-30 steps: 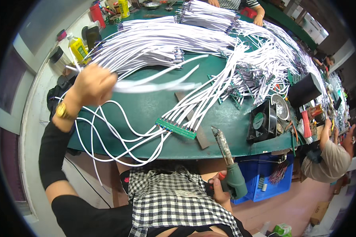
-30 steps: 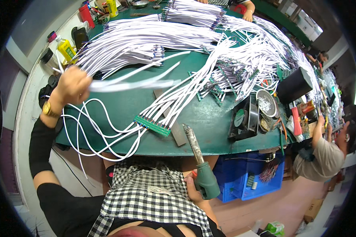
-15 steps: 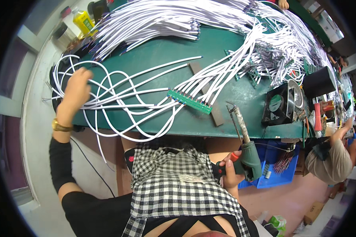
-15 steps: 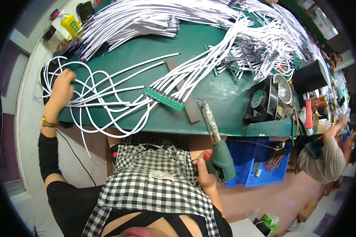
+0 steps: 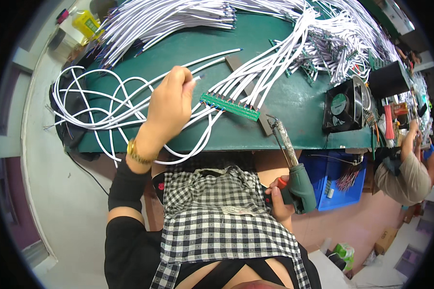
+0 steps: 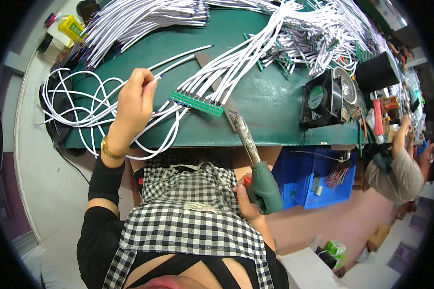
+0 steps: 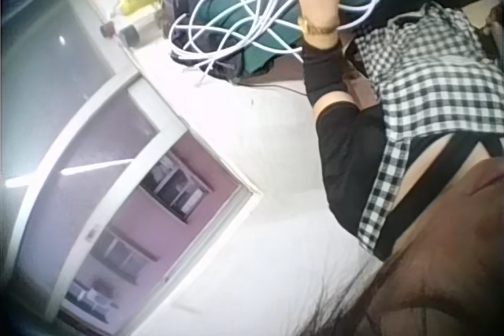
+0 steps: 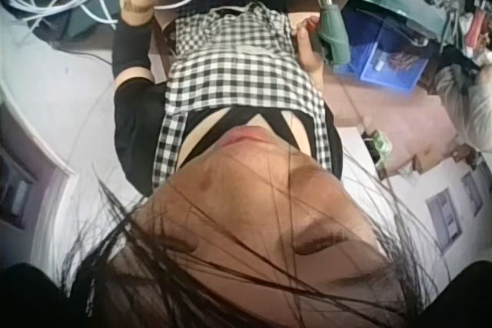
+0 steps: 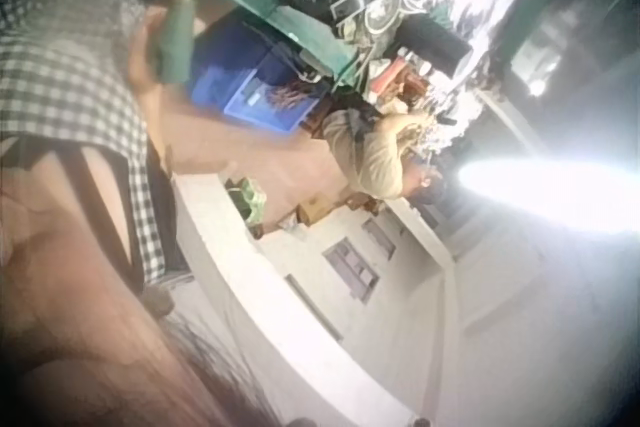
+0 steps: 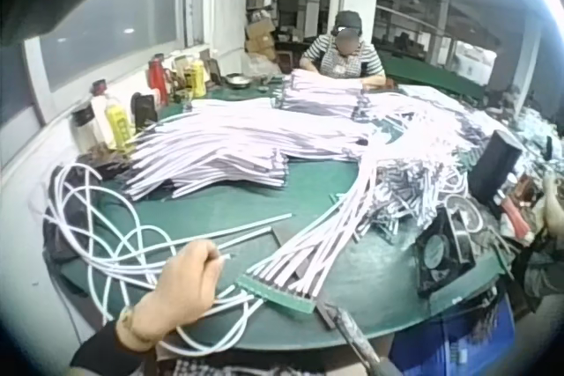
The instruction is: The person aligns wires onto a circuit board by hand and solders the wire connections using a soldering iron.
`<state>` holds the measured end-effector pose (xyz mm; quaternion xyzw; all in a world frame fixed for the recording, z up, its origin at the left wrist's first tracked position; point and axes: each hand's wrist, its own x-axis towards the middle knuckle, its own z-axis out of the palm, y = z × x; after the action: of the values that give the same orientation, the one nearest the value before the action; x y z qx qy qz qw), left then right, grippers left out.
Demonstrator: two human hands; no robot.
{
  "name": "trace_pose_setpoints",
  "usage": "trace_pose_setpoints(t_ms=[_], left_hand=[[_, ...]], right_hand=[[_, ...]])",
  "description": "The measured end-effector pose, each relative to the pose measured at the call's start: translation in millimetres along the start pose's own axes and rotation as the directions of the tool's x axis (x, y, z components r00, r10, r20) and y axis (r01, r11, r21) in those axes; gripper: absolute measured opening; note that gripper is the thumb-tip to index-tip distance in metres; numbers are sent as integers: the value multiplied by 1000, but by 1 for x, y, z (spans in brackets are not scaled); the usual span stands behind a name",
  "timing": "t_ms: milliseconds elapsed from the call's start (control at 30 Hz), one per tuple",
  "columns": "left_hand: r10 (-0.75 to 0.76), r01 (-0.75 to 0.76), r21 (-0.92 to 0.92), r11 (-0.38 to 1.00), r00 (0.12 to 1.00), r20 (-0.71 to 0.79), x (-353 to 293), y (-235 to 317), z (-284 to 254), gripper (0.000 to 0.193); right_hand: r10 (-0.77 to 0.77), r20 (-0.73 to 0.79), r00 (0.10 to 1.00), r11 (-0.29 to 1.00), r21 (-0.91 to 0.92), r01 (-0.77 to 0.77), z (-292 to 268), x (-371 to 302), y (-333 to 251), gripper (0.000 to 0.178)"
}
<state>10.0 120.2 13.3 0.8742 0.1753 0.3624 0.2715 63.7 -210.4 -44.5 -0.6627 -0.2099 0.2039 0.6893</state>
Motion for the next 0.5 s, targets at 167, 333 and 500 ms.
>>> trace_pose_setpoints(t_ms=[167, 333, 500], left_hand=[[169, -163, -65, 984, 981, 98, -24, 48, 11, 11], [-47, 29, 139, 990, 991, 126, -41, 35, 48, 16], [-136, 124, 190, 974, 989, 53, -37, 37, 57, 15]], right_hand=[[43, -6, 999, 998, 52, -43, 12, 12, -4, 37], [7, 105, 994, 1000, -1, -7, 15, 16, -1, 35], [29, 131, 991, 999, -41, -23, 13, 16, -2, 37]])
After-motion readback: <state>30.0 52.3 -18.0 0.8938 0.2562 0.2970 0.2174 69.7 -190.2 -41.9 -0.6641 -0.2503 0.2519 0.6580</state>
